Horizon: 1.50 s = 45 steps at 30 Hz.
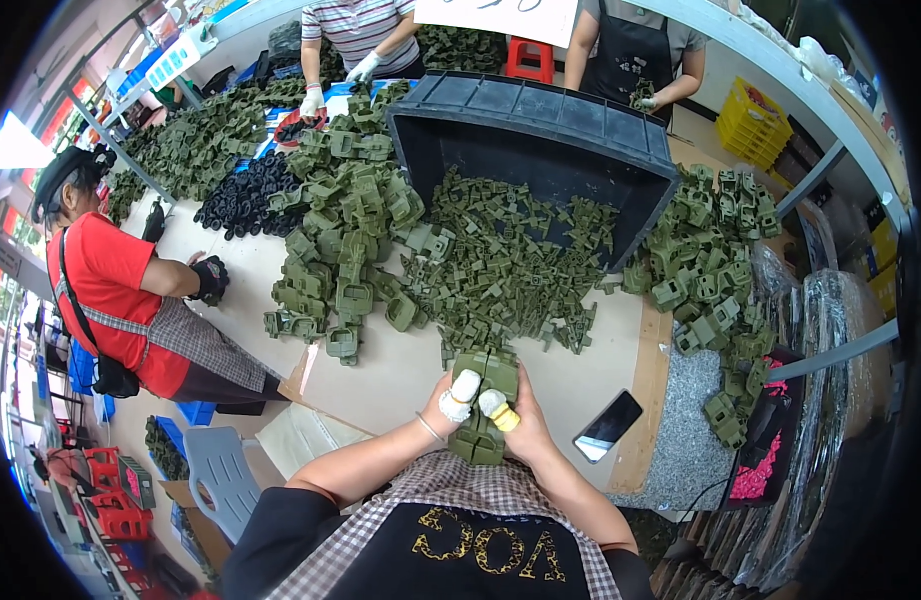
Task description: The person assembles small green plastic toy tanks by hand from plastic parts, then inspects the assembled toy tanks.
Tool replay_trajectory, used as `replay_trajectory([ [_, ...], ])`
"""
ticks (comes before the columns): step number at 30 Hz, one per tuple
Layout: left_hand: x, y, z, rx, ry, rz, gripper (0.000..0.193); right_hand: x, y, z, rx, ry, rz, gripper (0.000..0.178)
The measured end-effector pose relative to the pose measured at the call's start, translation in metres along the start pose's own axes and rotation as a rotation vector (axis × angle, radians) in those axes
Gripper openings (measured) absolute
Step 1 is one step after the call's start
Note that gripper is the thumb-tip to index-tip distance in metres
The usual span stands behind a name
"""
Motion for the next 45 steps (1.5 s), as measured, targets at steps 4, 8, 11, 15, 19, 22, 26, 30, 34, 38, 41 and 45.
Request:
replay_trajectory([
  [4, -0.004, -0.010, -0.002, 0.068, -0.024, 0.091, 0.037, -0.002, -0.002, 0.000, -0.036, 0.000, 0.030, 0.077],
  [8, -0.006, -0.005, 0.000, -0.028, 0.038, 0.002, 0.036, 0.000, 0.001, 0.000, -0.035, -0.007, -0.018, 0.075],
  [11, -0.008, -0.009, 0.003, -0.127, 0.054, 0.000, 0.035, -0.003, 0.004, 0.001, -0.026, -0.008, -0.017, 0.075],
  [15, -0.008, -0.014, 0.001, -0.034, 0.040, 0.008, 0.036, -0.008, 0.006, 0.001, -0.173, 0.092, 0.032, 0.077],
  [19, -0.006, -0.010, 0.001, 0.050, 0.039, 0.086, 0.037, -0.007, 0.000, -0.002, -0.210, 0.076, -0.011, 0.078],
  [22, -0.003, -0.022, 0.000, 0.068, 0.048, 0.090, 0.038, -0.005, 0.006, 0.000, -0.165, 0.044, 0.053, 0.078],
  [26, -0.004, -0.020, 0.001, -0.034, 0.058, 0.036, 0.038, -0.004, 0.007, 0.001, -0.192, 0.081, -0.005, 0.076],
  [30, 0.003, -0.011, -0.001, -0.150, 0.046, -0.042, 0.037, 0.001, -0.006, 0.003, 0.083, 0.020, -0.019, 0.071],
  [34, 0.002, -0.012, -0.004, -0.296, 0.106, -0.035, 0.035, 0.000, -0.009, 0.003, 0.066, 0.056, -0.033, 0.068],
  [38, -0.003, -0.017, -0.003, -0.299, 0.165, -0.074, 0.035, 0.002, -0.002, 0.003, 0.090, 0.043, -0.001, 0.065],
  [41, -0.002, -0.007, -0.003, 0.029, 0.110, 0.028, 0.035, 0.002, -0.001, 0.000, 0.051, 0.076, 0.014, 0.068],
  [45, -0.001, -0.001, -0.005, 0.114, 0.098, 0.094, 0.035, -0.003, -0.012, 0.000, -0.079, 0.050, 0.037, 0.073],
])
Point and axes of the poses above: each hand's wrist, its own x-axis towards the middle knuckle, its own z-axis out of the palm, y = z × x, the point moved 4 cm from there along x, towards the middle knuckle, and after that the axes turned 8 degrees about z, right-handed, at the moved point
